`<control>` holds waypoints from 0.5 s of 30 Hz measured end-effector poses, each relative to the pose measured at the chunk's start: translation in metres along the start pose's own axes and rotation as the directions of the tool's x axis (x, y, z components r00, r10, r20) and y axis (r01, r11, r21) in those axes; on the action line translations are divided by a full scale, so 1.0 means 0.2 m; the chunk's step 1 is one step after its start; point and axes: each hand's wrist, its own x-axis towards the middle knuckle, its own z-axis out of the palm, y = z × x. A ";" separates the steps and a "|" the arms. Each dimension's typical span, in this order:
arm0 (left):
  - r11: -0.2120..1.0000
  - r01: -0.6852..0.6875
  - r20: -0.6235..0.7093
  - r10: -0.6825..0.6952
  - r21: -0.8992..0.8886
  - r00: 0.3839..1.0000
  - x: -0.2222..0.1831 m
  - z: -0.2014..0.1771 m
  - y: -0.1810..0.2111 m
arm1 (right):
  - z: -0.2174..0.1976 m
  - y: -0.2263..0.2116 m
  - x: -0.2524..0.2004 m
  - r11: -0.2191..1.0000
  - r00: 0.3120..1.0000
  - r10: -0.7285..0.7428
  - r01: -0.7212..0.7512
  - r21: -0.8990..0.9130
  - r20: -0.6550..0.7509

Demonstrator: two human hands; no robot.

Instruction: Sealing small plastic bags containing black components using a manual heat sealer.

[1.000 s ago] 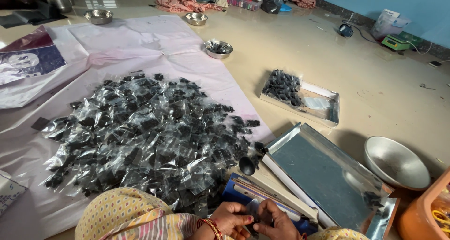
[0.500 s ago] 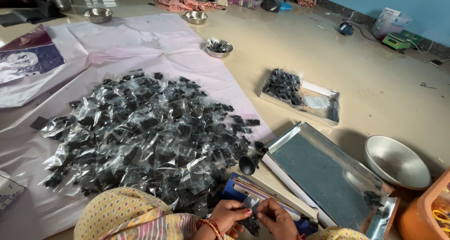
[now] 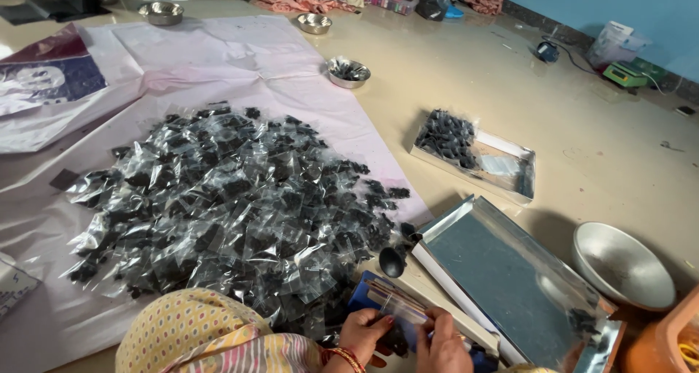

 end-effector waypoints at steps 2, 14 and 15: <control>0.997 -0.077 -0.053 0.078 0.008 0.996 0.01 0.02 0.01 | -0.06 -0.13 -0.01 0.933 0.981 -0.122 0.062 -0.354 -0.150; 0.904 -0.172 -0.154 0.248 0.391 0.957 0.09 0.10 0.09 | 0.06 -0.58 0.65 0.817 0.732 -0.487 0.575 -0.048 0.477; 0.907 -0.166 -0.162 0.244 0.386 0.956 0.09 0.11 0.10 | 0.10 -0.55 0.65 0.817 0.727 -0.486 0.576 -0.045 0.485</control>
